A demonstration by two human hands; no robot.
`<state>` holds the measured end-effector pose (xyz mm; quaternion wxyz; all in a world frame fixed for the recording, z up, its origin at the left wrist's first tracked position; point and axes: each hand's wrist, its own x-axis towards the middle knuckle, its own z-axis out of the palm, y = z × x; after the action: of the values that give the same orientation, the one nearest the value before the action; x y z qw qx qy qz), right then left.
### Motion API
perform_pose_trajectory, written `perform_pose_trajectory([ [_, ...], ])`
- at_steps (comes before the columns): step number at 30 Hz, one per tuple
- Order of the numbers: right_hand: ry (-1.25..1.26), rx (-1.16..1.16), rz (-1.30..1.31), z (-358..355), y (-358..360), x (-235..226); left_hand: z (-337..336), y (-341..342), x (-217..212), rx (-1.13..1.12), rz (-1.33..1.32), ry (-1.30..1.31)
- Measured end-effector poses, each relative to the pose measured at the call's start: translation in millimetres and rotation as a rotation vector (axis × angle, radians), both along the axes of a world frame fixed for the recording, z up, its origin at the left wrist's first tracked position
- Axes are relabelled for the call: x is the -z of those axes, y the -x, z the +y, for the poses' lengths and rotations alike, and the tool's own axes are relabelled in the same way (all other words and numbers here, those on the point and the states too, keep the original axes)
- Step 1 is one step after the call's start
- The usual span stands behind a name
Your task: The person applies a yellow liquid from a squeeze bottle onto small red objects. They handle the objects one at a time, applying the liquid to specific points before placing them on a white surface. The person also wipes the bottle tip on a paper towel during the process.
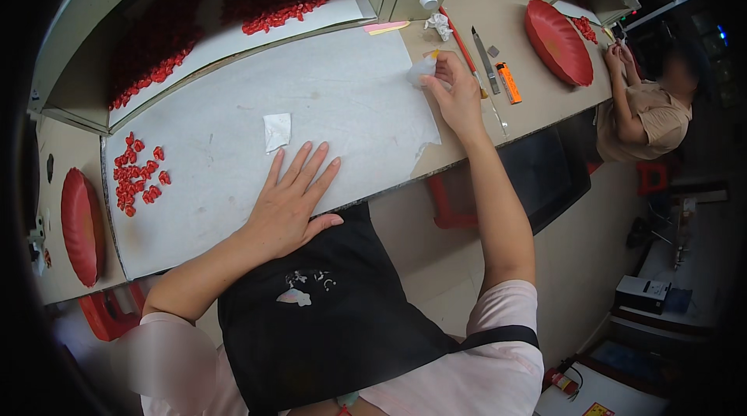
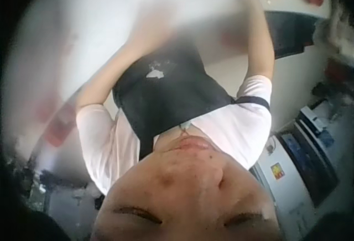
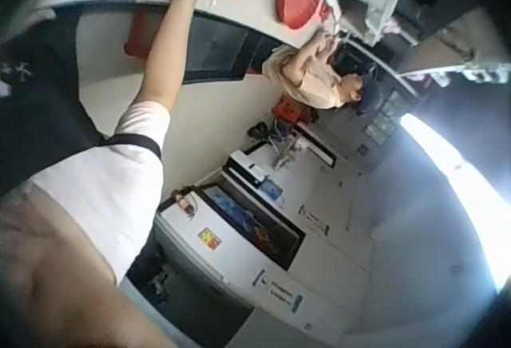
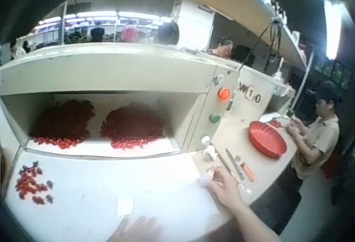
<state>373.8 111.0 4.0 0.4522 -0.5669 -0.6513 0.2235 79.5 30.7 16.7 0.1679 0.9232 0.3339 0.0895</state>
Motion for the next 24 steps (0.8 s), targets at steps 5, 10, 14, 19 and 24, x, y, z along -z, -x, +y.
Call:
perform_pose_trajectory([
  [5, 0.078, -0.019, 0.04, -27, -2, -6, -14, 12, -1, 0.099, -0.11, 0.1],
  [10, 0.035, 0.086, 0.178, -66, -3, -15, -20, 33, -11, 0.032, -0.035, 0.093],
  [14, 0.027, 0.088, 0.279, -79, 26, -5, -29, 57, -4, -0.229, 0.006, 0.016],
  [19, 0.057, 0.162, -0.014, -85, 39, 11, -50, 93, 3, -0.206, -0.028, 0.055],
  [24, 0.061, 0.039, 0.034, -95, 32, 13, -73, 142, -7, -0.006, -0.225, 0.373],
])
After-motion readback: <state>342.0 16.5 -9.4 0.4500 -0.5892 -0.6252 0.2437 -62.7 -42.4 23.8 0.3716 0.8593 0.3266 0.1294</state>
